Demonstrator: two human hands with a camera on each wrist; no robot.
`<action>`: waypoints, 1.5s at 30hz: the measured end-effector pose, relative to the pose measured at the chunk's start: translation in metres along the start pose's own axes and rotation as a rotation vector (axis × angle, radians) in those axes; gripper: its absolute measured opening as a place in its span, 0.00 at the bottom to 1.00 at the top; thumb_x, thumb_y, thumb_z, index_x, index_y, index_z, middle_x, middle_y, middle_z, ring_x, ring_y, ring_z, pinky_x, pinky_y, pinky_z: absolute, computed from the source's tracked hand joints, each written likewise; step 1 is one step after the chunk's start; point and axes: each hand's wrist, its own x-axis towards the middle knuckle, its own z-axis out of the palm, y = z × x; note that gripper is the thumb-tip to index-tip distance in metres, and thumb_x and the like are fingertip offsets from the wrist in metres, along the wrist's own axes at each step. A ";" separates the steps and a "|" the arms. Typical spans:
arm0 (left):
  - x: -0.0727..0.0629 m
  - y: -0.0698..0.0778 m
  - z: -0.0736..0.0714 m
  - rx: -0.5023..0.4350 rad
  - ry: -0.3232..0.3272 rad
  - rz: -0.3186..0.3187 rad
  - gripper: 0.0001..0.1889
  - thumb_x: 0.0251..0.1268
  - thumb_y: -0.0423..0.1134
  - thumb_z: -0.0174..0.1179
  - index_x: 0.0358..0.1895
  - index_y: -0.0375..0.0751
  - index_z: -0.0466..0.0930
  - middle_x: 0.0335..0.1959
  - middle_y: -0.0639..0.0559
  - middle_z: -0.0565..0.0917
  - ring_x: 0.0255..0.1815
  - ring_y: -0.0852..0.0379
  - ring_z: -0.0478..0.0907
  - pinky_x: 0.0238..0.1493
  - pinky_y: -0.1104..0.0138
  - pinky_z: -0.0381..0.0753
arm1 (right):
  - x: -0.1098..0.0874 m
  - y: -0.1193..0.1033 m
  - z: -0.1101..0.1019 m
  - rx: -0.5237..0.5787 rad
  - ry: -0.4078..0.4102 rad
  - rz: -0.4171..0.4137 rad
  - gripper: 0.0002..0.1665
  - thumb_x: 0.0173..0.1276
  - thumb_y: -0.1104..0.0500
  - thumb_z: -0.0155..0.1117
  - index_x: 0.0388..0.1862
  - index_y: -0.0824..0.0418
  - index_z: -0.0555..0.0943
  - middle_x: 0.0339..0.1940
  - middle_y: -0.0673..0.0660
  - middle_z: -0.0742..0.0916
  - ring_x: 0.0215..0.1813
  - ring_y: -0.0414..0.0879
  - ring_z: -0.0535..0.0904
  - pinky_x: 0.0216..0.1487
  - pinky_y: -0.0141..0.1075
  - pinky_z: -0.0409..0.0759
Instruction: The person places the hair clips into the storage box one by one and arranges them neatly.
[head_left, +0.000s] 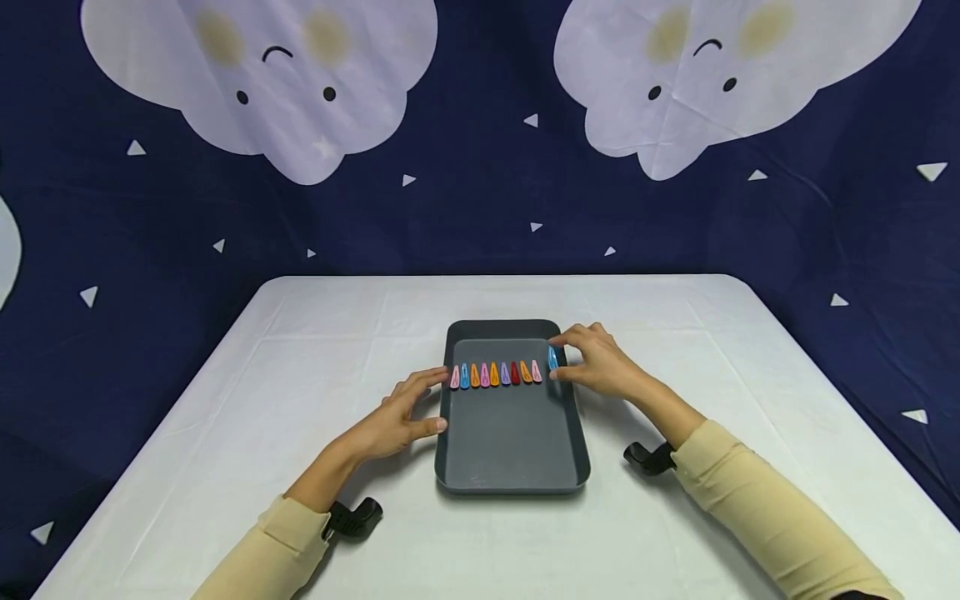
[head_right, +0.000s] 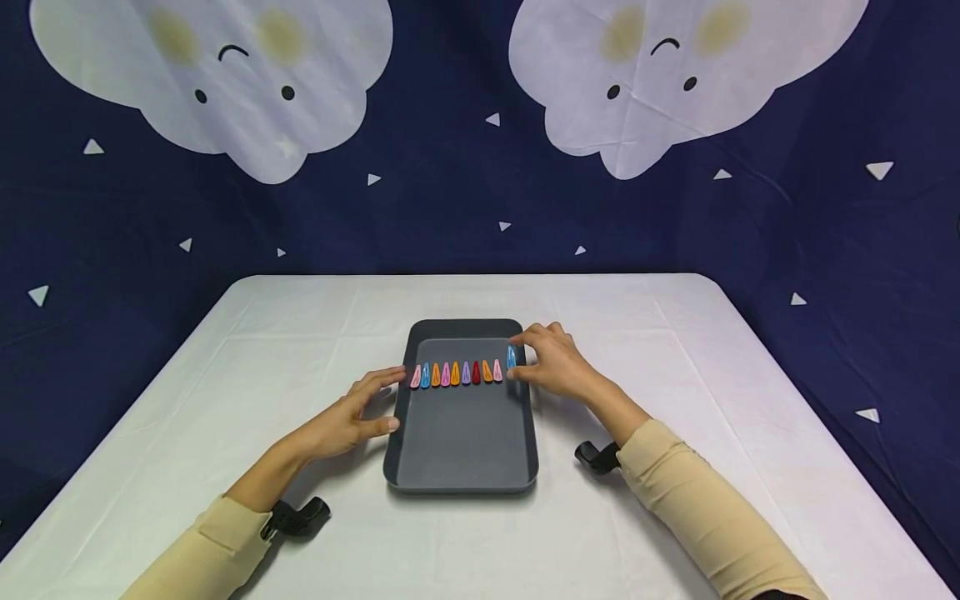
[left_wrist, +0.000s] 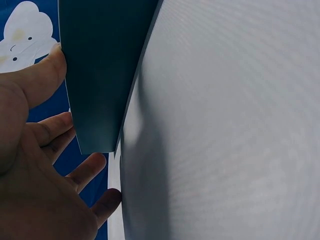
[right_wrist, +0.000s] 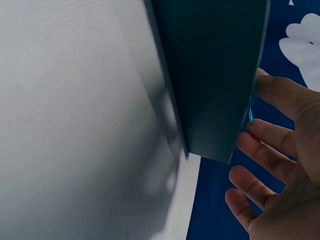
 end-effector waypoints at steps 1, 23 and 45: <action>0.000 0.000 0.000 0.000 -0.001 0.000 0.36 0.63 0.42 0.61 0.72 0.45 0.56 0.75 0.53 0.54 0.76 0.42 0.45 0.66 0.33 0.38 | 0.001 0.000 0.001 -0.010 -0.004 0.000 0.32 0.54 0.49 0.72 0.57 0.59 0.78 0.55 0.58 0.81 0.54 0.55 0.68 0.58 0.54 0.63; -0.001 -0.002 0.001 -0.005 0.010 0.012 0.36 0.62 0.43 0.62 0.72 0.45 0.57 0.75 0.54 0.55 0.75 0.42 0.46 0.66 0.32 0.38 | 0.012 0.000 0.017 -0.117 -0.060 0.013 0.29 0.51 0.49 0.73 0.52 0.59 0.81 0.52 0.58 0.82 0.50 0.56 0.70 0.52 0.52 0.66; 0.000 -0.001 0.002 -0.007 0.004 0.005 0.36 0.63 0.43 0.61 0.72 0.46 0.56 0.75 0.55 0.54 0.76 0.42 0.45 0.66 0.33 0.38 | 0.020 -0.004 0.018 -0.212 -0.128 0.109 0.28 0.51 0.48 0.74 0.50 0.58 0.82 0.54 0.55 0.79 0.52 0.57 0.69 0.52 0.52 0.68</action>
